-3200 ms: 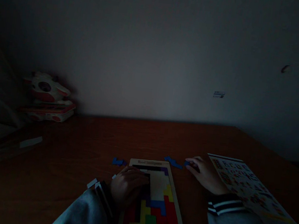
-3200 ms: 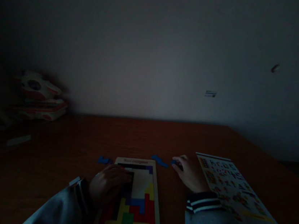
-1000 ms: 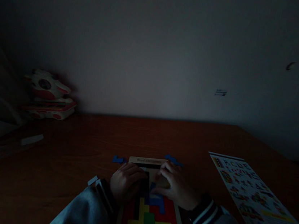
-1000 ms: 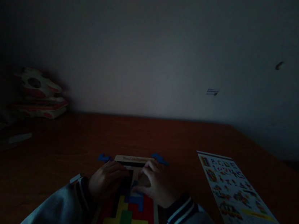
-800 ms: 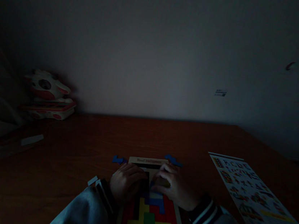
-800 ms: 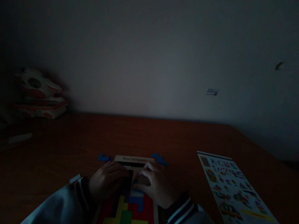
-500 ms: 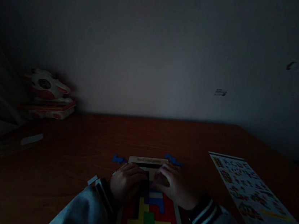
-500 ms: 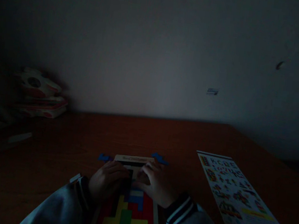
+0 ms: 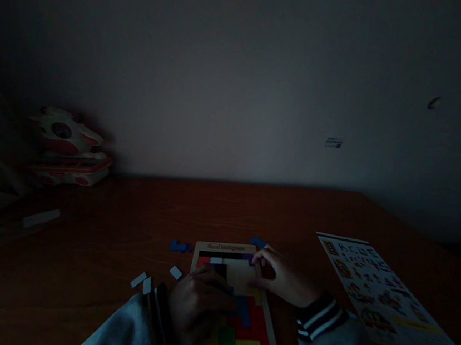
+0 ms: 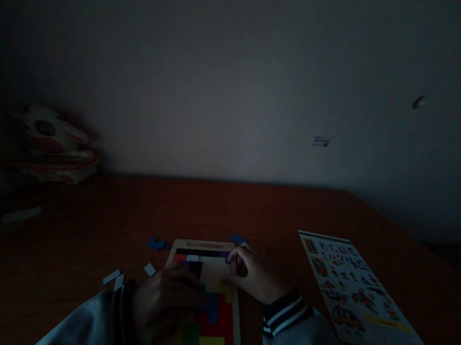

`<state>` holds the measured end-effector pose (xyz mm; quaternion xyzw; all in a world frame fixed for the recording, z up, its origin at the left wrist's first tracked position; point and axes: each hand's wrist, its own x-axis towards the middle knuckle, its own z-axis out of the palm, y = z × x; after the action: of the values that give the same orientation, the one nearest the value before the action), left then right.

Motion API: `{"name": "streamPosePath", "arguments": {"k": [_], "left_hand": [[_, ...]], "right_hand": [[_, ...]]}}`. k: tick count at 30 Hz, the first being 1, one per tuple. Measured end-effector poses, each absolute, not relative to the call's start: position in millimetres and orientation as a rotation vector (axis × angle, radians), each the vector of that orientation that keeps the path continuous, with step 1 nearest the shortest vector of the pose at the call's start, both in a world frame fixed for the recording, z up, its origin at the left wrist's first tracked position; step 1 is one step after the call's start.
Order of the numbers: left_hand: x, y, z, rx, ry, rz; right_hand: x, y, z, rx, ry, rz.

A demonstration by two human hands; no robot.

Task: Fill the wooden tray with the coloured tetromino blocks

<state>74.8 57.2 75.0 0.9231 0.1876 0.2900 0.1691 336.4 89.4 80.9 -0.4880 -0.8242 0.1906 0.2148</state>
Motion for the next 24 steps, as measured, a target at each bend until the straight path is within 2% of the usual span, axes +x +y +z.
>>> {"name": "streamPosePath", "arguments": {"k": [7,11,18,24], "left_hand": [[74.5,56.2,79.6,2.584,0.487,0.894],[66.0,64.8,76.7,2.669,0.544,0.958],[31.4,89.2,68.5,2.871,0.742,0.858],[23.6,92.7,66.3,2.861,0.803,0.902]], "right_hand": [[337.3,92.6,82.9,-1.330,-2.196,0.551],[345.0,104.0,68.8,-1.372,-1.980,0.378],[356.5,112.1,48.9,-1.423,-2.160,0.115],[361.2,114.8,52.2,-1.342,-2.099,0.330]]}}
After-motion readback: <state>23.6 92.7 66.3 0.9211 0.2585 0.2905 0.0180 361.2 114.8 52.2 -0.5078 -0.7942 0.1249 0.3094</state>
